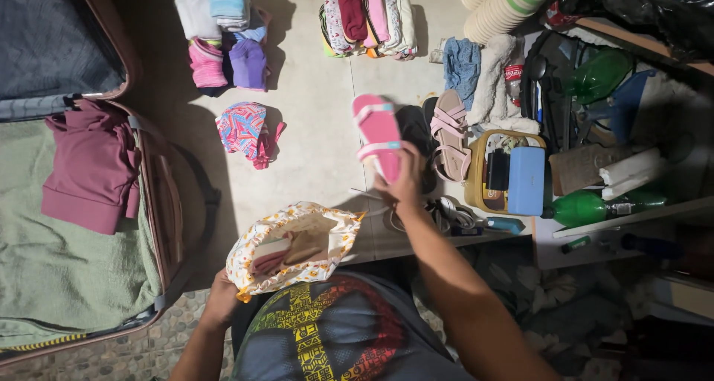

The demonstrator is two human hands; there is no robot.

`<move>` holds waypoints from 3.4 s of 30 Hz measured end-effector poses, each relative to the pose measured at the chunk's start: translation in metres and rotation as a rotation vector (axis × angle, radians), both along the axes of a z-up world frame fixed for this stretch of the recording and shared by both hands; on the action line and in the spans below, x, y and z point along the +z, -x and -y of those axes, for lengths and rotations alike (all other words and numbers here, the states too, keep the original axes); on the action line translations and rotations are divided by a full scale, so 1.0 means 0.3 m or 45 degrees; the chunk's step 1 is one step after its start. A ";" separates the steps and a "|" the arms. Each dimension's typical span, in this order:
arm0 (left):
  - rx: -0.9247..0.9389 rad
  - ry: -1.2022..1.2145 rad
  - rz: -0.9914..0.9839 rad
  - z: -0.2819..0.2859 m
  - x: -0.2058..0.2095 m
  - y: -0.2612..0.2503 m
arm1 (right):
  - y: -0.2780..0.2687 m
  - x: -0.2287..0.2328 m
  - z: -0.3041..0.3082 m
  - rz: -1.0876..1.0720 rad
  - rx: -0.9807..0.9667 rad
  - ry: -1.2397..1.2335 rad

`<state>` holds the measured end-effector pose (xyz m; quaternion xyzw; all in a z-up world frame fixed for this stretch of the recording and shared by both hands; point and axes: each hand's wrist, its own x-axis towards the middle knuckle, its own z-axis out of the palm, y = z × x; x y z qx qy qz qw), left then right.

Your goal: The person packs various items of clothing, including shirts and small garments, into a suitcase by hand. The person transfers folded items from a floor area into different compartments of the suitcase, at one point using a small patterned pouch to contain smaller pieces.

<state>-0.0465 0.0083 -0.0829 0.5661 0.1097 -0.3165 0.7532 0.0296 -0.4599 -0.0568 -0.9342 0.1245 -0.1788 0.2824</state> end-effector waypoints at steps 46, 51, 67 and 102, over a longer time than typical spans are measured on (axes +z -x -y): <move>-0.352 0.129 0.008 0.309 0.206 -0.209 | 0.104 0.824 -0.268 -0.758 0.994 0.211; -0.362 -0.100 0.142 0.179 -0.033 -0.173 | 0.059 1.123 -0.220 -0.280 0.700 -0.412; -0.164 -0.310 0.021 0.082 -0.153 -0.118 | 0.211 0.115 0.403 0.565 -0.883 -1.968; 0.255 0.431 -0.229 0.330 0.332 -0.285 | -0.002 0.726 -0.342 -0.456 1.256 -0.229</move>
